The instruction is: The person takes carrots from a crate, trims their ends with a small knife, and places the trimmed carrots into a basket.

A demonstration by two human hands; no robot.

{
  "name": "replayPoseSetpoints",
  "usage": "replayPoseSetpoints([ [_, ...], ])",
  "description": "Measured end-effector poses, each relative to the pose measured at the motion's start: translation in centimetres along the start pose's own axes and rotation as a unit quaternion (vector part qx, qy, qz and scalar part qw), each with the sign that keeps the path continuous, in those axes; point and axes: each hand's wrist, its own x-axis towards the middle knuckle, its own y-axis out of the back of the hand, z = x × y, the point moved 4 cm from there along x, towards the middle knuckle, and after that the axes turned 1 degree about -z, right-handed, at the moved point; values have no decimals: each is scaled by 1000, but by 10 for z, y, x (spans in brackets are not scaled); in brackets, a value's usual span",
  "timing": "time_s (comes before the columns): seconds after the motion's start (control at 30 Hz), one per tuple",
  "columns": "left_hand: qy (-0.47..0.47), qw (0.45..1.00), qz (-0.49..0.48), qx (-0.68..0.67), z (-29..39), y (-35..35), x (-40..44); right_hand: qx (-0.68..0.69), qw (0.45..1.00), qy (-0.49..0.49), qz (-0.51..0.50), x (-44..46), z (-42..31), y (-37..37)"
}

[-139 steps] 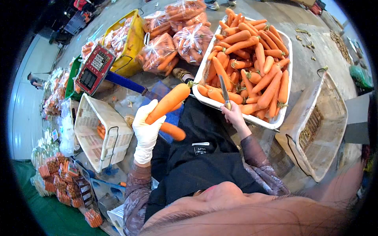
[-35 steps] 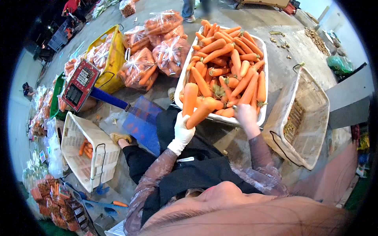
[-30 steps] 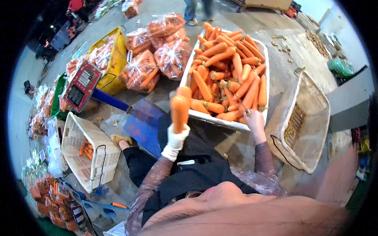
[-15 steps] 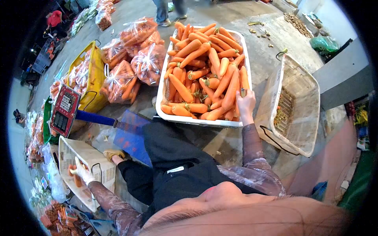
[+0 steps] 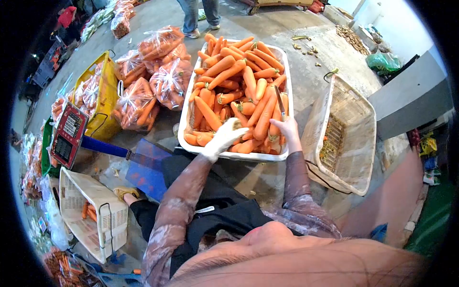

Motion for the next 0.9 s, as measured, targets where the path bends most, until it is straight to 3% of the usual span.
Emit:
replayPoseSetpoints([
  [0.07,82,995,-60,7,-10,-32,27,27,995,-86,-50,-23,-21,-1],
  [0.13,-50,988,52,134,-8,-50,34,199,973,-94,-71,-41,-37,-6],
  [0.17,-164,951,125,229,2,-54,28,171,975,-102,-95,-43,-32,-8],
  [0.2,-257,920,125,266,31,-48,13,174,974,-107,-96,-45,-33,-5],
  [0.27,-353,881,27,314,59,-41,0,256,927,-146,-232,-58,-38,-13],
  [0.3,-341,873,2,350,59,-41,-6,339,893,-121,-270,-62,-37,-25],
  [0.37,-348,887,12,303,73,-31,-22,503,796,-259,-215,-95,-108,-24],
  [0.4,-356,883,32,304,74,-23,-27,528,774,-260,-234,-99,-109,-29],
  [0.47,-369,866,102,322,79,-8,-35,533,777,-182,-279,-95,-99,-32],
  [0.5,-345,867,119,340,72,-3,-38,499,811,-144,-268,-91,-98,-31],
  [0.53,-322,866,136,358,66,2,-39,405,883,-112,-208,-87,-97,-25],
  [0.57,-268,912,120,286,57,7,-40,398,913,22,-85,-85,-100,-22],
  [0.6,-213,948,103,211,48,9,-42,189,979,63,-31,-88,-96,-11],
  [0.63,-158,979,114,-61,38,7,-45,112,973,202,-1,-96,-116,-3],
  [0.67,-62,984,88,-140,25,7,-51,32,941,335,29,-106,-136,5],
  [0.7,38,972,75,-217,26,7,-61,33,941,335,28,-110,-142,5],
  [0.77,31,974,60,-217,26,5,-71,-90,910,402,44,-123,-153,-2],
  [0.83,-10,990,67,-122,12,2,-78,-106,909,400,44,-125,-155,-4],
  [0.9,-9,990,64,-126,1,1,-79,-121,907,401,45,-127,-157,-6],
])
